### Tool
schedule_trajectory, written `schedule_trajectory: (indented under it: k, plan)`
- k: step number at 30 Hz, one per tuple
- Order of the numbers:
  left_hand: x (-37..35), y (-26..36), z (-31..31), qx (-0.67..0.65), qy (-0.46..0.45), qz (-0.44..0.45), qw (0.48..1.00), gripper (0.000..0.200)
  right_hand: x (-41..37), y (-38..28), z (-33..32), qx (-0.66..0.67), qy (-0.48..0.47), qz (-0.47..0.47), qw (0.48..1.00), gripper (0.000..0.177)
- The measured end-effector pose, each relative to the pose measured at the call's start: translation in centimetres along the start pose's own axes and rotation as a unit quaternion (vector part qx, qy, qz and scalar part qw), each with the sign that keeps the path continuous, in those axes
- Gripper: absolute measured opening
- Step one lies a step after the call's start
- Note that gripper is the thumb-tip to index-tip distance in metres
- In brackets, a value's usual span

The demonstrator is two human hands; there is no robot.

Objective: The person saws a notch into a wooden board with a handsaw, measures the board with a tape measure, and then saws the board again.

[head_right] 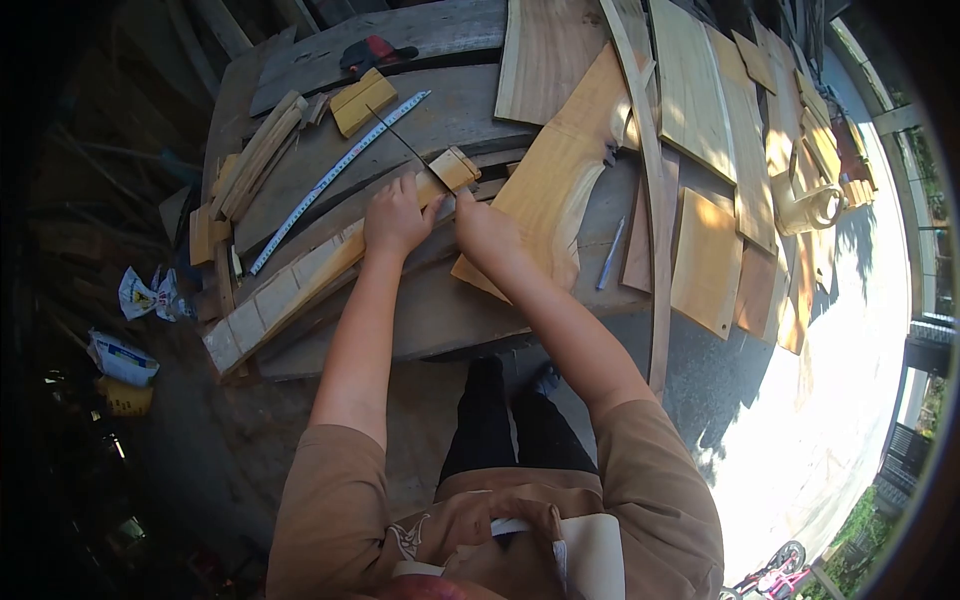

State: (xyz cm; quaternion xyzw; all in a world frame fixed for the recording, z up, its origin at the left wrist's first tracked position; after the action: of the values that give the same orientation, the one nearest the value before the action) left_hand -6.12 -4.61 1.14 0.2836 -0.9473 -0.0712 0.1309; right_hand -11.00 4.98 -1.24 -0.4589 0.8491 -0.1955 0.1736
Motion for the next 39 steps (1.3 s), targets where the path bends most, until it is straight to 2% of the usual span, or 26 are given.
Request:
schedule_trajectory:
  k: [3, 5, 8, 10, 11, 13, 14, 16, 20, 27, 31, 33, 37, 39]
  plan:
    - [-0.1, 0.2, -0.4, 0.006, 0.018, 0.002, 1.0, 0.046, -1.5, 0.8, 0.3, -0.019, -0.002, -0.002, 1.0, 0.013]
    - [-0.1, 0.1, -0.1, 0.011, 0.004, -0.004, 1.0, 0.046, -4.8, 1.5, 0.1, -0.008, -0.008, 0.008, 1.0, 0.013]
    - [0.0, 0.0, 0.0, 0.016, -0.008, -0.012, 1.0, 0.046, -9.8, 3.6, 0.9, -0.064, -0.036, 0.025, 0.997, 0.014]
    - [-0.2, -0.2, 0.1, 0.014, -0.013, -0.016, 1.0, 0.046, -12.3, 4.5, 1.1, -0.033, -0.103, 0.108, 0.988, 0.014]
    - [-0.1, -0.2, 0.1, 0.005, -0.013, -0.018, 1.0, 0.046, -12.2, 4.4, 1.0, -0.035, -0.108, 0.107, 0.988, 0.014]
    - [0.2, -0.5, 0.2, 0.0, -0.012, -0.018, 1.0, 0.046, -11.1, 4.8, -0.3, -0.005, -0.045, 0.119, 0.992, 0.015]
    - [0.6, -1.0, 0.0, 0.005, -0.003, -0.038, 0.999, 0.046, -10.3, 5.1, -0.2, -0.005, -0.043, 0.117, 0.992, 0.015]
    - [1.0, -1.5, -0.2, 0.008, 0.007, -0.058, 0.998, 0.046, -8.9, 5.2, -0.6, -0.005, -0.013, 0.084, 0.996, 0.015]
    - [1.0, -1.5, -0.4, -0.005, 0.011, -0.056, 0.998, 0.045, -9.0, 4.7, -0.3, -0.028, -0.039, 0.062, 0.997, 0.014]
    - [0.9, -1.3, -0.5, -0.015, -0.011, -0.053, 0.998, 0.045, -9.9, 3.9, -1.7, -0.039, 0.012, 0.024, 0.999, 0.012]
    - [-0.4, 0.6, 0.2, -0.025, -0.065, 0.008, 0.998, 0.05, -11.4, 4.1, -3.0, -0.051, 0.018, 0.023, 0.998, 0.013]
    - [-1.0, 1.7, 0.1, 0.0, -0.031, 0.06, 0.998, 0.057, -12.1, 4.5, -3.2, -0.052, 0.019, 0.024, 0.998, 0.014]
    - [-1.2, 2.6, 0.9, 0.006, -0.02, 0.06, 0.998, 0.062, -12.7, 4.5, -3.0, -0.036, 0.009, 0.034, 0.999, 0.013]
    - [-1.1, 2.8, 0.3, 0.001, 0.018, 0.06, 0.998, 0.062, -12.5, 4.4, -2.4, -0.026, -0.002, 0.041, 0.999, 0.011]
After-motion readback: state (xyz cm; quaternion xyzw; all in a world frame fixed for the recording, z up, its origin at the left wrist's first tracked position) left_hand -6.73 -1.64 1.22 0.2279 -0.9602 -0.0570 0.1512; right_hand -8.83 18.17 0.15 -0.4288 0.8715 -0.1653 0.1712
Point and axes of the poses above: each hand's wrist, its own x-axis towards the middle knuckle, its own z-axis out of the palm, y = z × x, the point moved 10 cm from there along x, towards the middle knuckle, and after that the axes turned 9 degrees about -z, right-handed, at the moved point
